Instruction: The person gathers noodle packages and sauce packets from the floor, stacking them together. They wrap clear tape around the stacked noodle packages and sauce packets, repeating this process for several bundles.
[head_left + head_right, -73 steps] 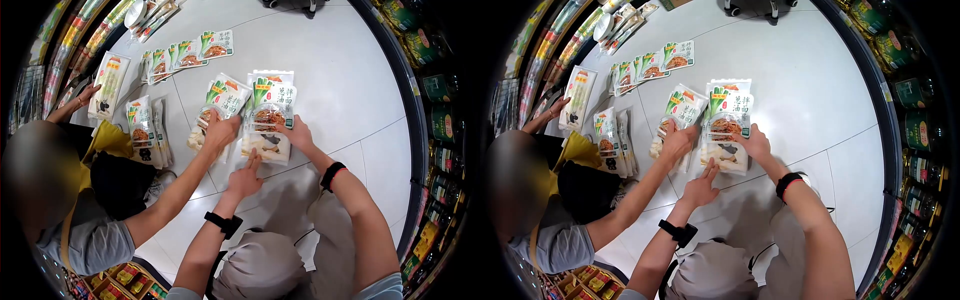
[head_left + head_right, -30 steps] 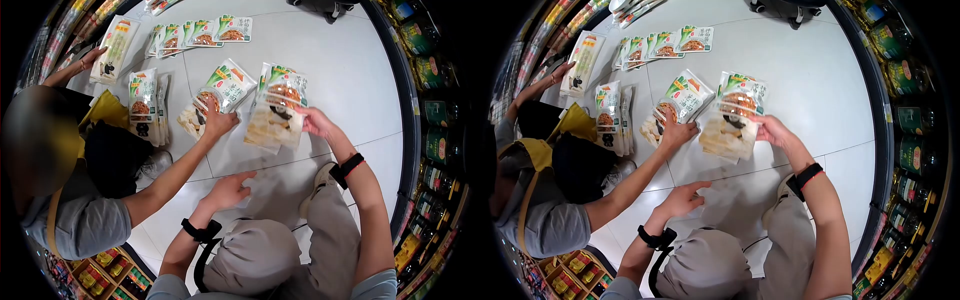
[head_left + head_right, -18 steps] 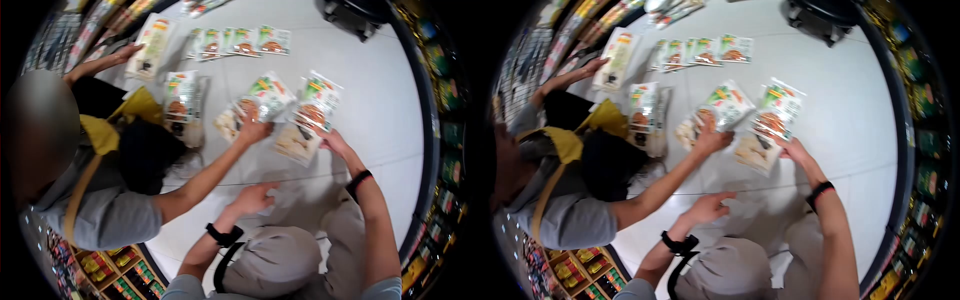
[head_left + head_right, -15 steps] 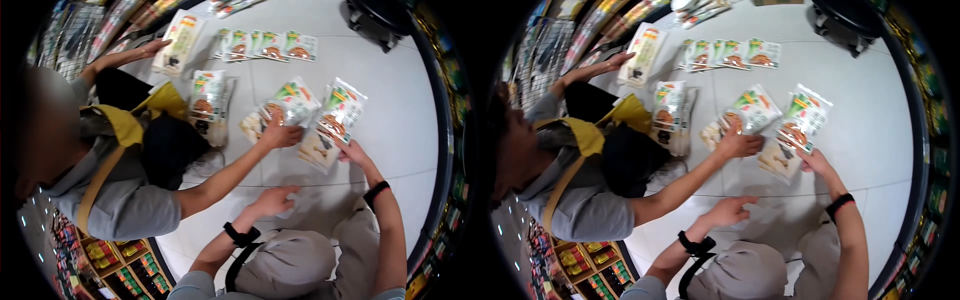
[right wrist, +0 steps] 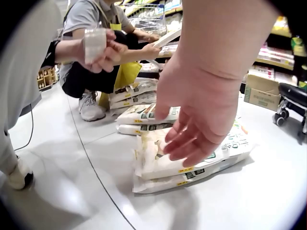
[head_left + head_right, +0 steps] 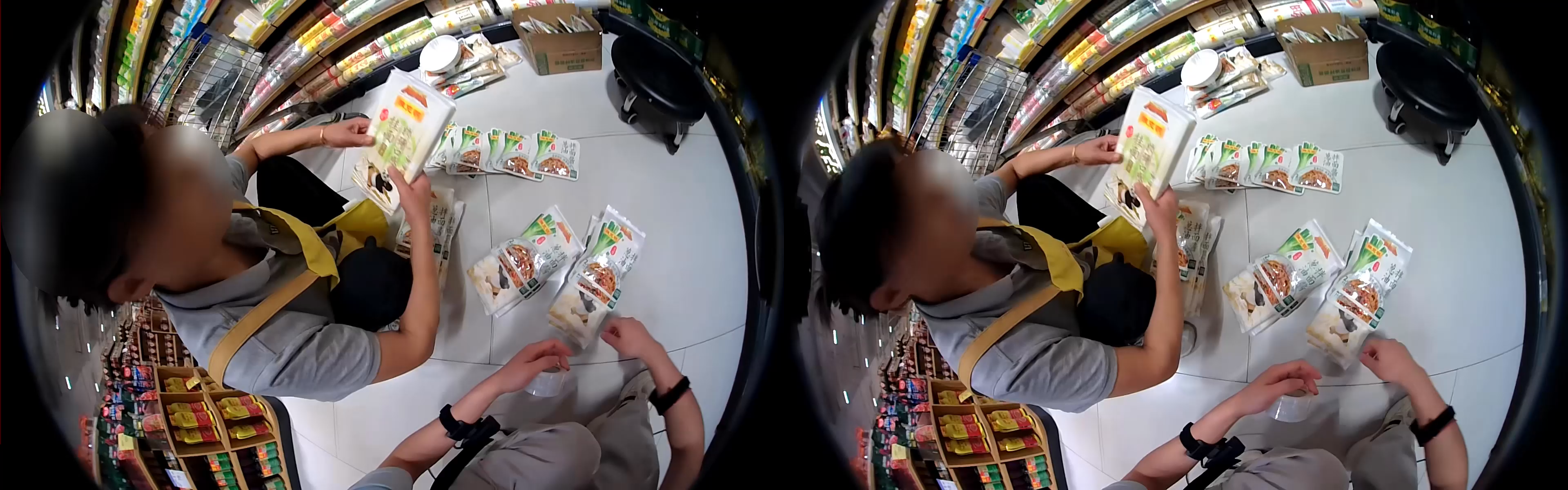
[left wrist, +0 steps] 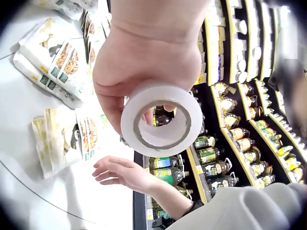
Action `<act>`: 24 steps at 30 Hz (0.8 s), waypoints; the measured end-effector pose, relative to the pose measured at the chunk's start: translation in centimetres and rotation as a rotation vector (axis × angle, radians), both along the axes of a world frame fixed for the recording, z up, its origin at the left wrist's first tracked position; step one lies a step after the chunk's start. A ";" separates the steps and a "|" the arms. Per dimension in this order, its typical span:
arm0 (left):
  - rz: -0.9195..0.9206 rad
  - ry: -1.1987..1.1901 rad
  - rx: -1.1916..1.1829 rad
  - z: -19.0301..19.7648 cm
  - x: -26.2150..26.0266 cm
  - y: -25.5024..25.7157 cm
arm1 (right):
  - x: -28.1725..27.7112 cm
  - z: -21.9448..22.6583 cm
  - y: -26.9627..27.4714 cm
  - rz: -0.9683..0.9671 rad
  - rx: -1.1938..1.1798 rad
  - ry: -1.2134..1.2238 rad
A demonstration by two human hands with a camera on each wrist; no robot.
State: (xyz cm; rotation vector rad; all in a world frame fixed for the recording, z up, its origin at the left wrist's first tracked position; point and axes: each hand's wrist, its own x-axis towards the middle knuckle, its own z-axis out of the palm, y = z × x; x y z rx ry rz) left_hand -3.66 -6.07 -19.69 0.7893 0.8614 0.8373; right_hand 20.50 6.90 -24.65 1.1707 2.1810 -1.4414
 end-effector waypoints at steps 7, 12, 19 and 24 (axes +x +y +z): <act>-0.065 0.204 0.044 4.6 -0.4 -1.9 | -0.7 -4.7 -3.8 0.235 0.132 -0.036; -0.062 0.293 0.009 3.3 -1.4 -4.4 | 2.1 -10.8 -5.5 0.475 0.217 -0.035; 0.011 0.351 0.100 5.9 -2.6 -4.0 | 5.4 -14.1 -4.6 0.530 0.166 -0.356; -0.042 0.331 0.073 5.9 -1.4 -2.1 | 6.6 -13.8 -3.7 0.557 0.132 -0.326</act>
